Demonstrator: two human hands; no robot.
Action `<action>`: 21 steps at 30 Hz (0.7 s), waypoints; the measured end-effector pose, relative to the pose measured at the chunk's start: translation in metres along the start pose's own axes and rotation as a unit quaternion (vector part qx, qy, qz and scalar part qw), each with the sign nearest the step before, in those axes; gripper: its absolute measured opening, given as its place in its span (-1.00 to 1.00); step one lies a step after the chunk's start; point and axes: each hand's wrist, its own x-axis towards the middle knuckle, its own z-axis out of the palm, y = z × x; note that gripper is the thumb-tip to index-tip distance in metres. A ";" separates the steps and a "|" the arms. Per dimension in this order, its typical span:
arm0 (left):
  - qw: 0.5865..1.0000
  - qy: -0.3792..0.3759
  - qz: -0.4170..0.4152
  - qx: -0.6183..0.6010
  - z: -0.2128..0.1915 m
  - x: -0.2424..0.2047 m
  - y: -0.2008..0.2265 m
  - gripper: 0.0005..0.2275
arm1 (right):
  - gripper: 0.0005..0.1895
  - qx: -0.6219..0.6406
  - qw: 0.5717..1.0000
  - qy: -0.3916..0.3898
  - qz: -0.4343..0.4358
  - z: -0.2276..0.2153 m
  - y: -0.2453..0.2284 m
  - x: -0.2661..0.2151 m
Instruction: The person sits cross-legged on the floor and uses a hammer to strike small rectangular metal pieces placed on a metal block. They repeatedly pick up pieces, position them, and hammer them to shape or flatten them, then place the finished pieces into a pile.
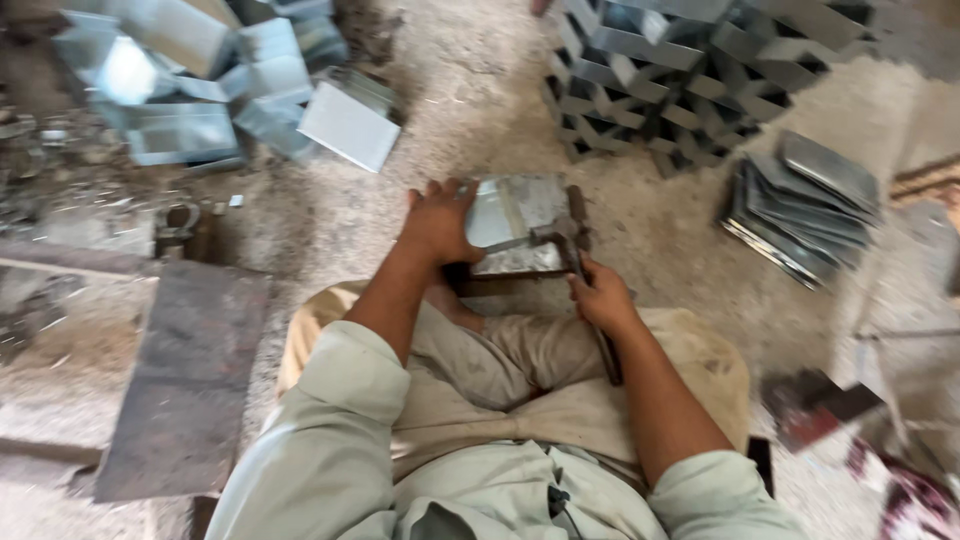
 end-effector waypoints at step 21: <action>0.832 0.417 -0.035 0.365 -0.143 0.013 -0.092 -0.34 | -0.17 -0.149 0.986 0.061 -0.051 -0.013 0.023 0.019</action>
